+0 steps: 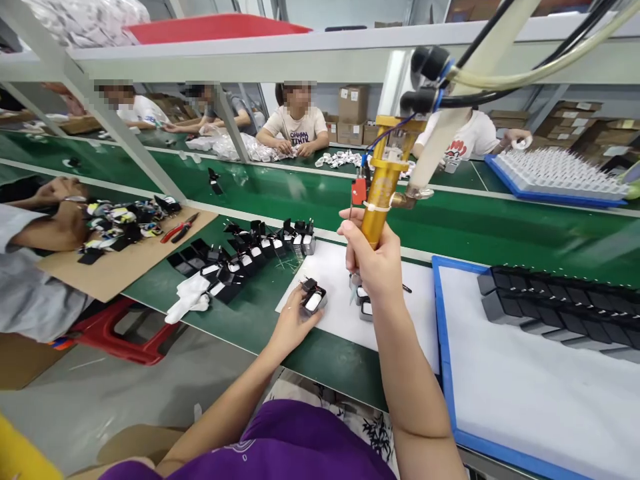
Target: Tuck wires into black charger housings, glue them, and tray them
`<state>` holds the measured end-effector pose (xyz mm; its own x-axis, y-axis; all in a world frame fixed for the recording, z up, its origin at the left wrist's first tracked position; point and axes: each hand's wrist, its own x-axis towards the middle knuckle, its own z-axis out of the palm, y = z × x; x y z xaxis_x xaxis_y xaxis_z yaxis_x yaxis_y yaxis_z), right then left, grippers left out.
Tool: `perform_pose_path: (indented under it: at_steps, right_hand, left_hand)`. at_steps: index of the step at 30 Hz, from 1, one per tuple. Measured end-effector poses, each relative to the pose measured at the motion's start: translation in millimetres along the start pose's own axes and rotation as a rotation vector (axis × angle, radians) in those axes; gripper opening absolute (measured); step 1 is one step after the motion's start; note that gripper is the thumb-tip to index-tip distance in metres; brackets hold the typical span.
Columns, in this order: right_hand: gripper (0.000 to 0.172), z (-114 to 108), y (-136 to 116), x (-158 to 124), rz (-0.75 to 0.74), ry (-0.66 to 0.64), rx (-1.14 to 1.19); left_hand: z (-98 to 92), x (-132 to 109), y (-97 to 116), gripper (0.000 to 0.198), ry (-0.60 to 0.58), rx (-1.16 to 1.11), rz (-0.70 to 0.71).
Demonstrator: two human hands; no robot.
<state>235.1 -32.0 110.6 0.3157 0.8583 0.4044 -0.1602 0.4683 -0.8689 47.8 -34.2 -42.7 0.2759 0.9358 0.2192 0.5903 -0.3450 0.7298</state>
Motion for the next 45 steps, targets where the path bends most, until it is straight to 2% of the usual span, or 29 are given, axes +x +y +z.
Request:
perform_pose_path:
  at_steps: [2, 6, 10, 14, 29, 35, 45]
  right_hand:
    - [0.023, 3.7, -1.9, -3.0, 0.011, -0.009, 0.006]
    - [0.022, 8.0, -5.4, -7.7, 0.009, -0.019, 0.005]
    - [0.026, 8.7, -6.3, -9.2, 0.013, -0.010, -0.041]
    - [0.029, 7.4, -6.7, -9.3, 0.008, -0.011, -0.076]
    - [0.032, 6.5, -8.8, -9.4, -0.023, -0.039, -0.086]
    - [0.032, 10.7, -7.8, -10.9, -0.038, -0.015, -0.061]
    - [0.028, 15.0, -9.1, -13.2, -0.036, 0.008, -0.005]
  left_hand:
    - [-0.7, -2.2, 9.7, 0.030, -0.024, 0.049, -0.019]
    - [-4.2, -8.8, 37.5, 0.031, -0.063, 0.113, -0.014]
    - [-7.5, -11.6, 63.2, 0.031, -0.085, 0.035, 0.067]
    - [-10.8, -10.1, 77.1, 0.031, -0.067, -0.022, 0.114]
    - [-9.1, -8.4, 83.7, 0.030, -0.040, -0.019, 0.121]
    - [3.2, -5.5, 85.1, 0.028, -0.058, -0.035, 0.088]
    - [21.0, -3.9, 84.5, 0.029, 0.016, -0.090, 0.154]
